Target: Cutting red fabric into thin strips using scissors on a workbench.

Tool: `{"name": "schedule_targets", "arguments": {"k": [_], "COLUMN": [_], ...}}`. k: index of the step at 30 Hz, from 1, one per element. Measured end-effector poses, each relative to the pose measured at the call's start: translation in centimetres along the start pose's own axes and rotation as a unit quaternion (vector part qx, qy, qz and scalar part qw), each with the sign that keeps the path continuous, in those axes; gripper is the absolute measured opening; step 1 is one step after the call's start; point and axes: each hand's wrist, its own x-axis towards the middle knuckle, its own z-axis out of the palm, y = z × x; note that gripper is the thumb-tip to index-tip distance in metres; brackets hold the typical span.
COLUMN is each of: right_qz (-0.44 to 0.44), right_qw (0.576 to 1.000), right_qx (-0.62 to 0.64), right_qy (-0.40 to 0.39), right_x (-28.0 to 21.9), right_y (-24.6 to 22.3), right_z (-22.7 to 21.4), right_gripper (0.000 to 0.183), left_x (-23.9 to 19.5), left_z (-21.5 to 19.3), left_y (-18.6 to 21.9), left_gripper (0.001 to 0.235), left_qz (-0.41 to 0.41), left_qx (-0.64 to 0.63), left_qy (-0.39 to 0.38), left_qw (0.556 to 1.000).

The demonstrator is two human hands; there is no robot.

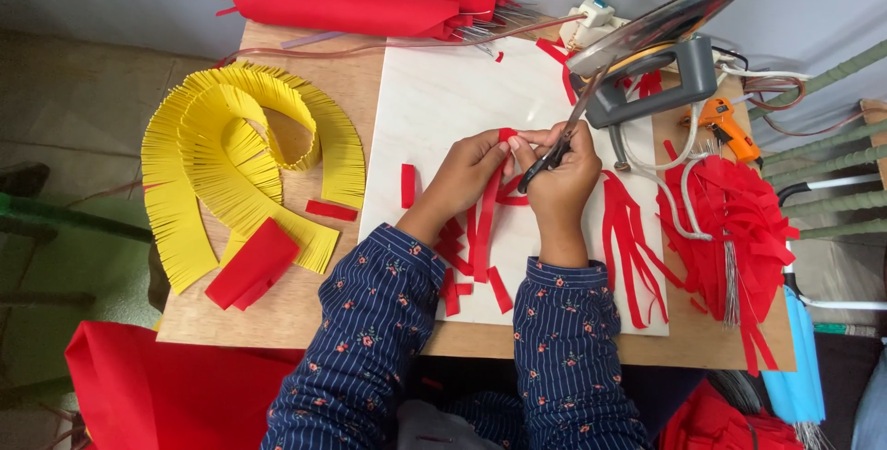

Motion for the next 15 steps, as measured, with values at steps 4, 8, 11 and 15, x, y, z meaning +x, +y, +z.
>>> {"name": "schedule_targets", "arguments": {"k": [4,8,11,15], "right_qz": [-0.033,-0.015,0.034,0.088], "right_qw": [0.998,0.999,0.999,0.994], "right_qx": [-0.046,-0.038,0.009,0.044], "right_qy": [-0.002,-0.017,-0.027,-0.035], "right_x": [0.0,0.0,-0.3,0.0], "right_y": [0.8,0.5,-0.6,-2.7], "right_z": [-0.3,0.1,0.6,0.3], "right_gripper": [0.042,0.04,0.038,0.037], "left_x": [-0.1,-0.1,-0.7,0.4], "left_z": [-0.4,-0.2,0.2,-0.4], "left_y": [0.2,0.7,2.4,-0.2], "left_gripper": [0.029,0.03,0.029,0.028], "left_qz": [-0.007,-0.013,-0.016,-0.013], "left_qx": [0.041,0.062,0.043,0.046], "left_qy": [0.0,0.002,0.014,0.041], "left_qw": [0.999,0.998,0.999,0.998]}}
